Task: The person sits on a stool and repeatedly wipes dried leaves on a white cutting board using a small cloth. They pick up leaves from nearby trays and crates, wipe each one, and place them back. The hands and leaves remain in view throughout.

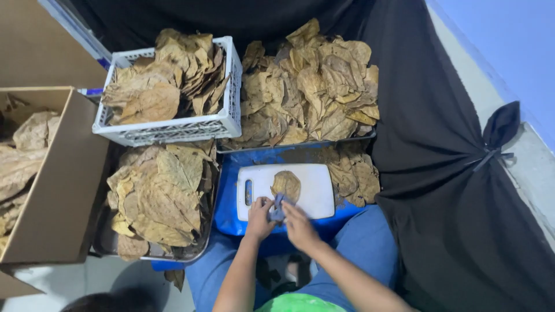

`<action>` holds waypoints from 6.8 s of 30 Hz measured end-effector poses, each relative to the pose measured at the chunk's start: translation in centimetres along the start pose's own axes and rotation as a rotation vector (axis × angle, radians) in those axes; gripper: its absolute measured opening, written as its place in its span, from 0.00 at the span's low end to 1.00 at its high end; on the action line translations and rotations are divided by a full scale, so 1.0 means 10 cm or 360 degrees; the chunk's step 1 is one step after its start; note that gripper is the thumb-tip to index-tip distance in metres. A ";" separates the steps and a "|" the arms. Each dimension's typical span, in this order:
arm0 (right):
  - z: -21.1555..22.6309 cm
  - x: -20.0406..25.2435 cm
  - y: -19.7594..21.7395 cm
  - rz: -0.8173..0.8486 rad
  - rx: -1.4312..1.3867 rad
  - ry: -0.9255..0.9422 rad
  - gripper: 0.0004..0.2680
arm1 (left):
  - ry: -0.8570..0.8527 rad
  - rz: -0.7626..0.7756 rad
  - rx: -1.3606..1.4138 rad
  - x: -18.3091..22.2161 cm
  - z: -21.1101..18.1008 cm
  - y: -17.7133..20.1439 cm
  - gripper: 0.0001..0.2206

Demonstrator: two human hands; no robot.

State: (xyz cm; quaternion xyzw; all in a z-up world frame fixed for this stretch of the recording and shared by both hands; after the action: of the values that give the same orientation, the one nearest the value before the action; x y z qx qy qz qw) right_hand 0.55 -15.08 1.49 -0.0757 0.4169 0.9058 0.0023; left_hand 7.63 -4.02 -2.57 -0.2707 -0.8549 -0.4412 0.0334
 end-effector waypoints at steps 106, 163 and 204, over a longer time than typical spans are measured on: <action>-0.31 -0.59 -0.29 0.0167 0.0742 -0.0039 0.23 | 0.0202 0.0176 -0.0135 0.18 -0.24 0.31 0.32; -1.05 -0.99 -0.08 0.0313 0.0794 -0.0495 0.21 | 0.0219 0.0189 -0.0155 0.13 -0.20 0.24 0.34; -0.96 -0.95 -0.02 0.0164 0.0590 -0.0455 0.19 | 0.0237 0.0161 -0.0150 0.15 -0.24 0.25 0.33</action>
State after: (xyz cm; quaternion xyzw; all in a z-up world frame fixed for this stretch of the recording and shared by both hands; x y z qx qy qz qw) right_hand 11.27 -21.59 -3.47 0.0763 0.5749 0.8142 0.0290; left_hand 7.19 -4.06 1.18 -0.2812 -0.8137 -0.4975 0.1062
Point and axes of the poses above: each hand's wrist, its own x-axis away from the middle knuckle, its own y-axis out of the back of the hand, z = x × y, the point moved 9 cm from there along -x, towards the middle knuckle, and after that the axes turned 1 degree about y, right-handed, at the moved point
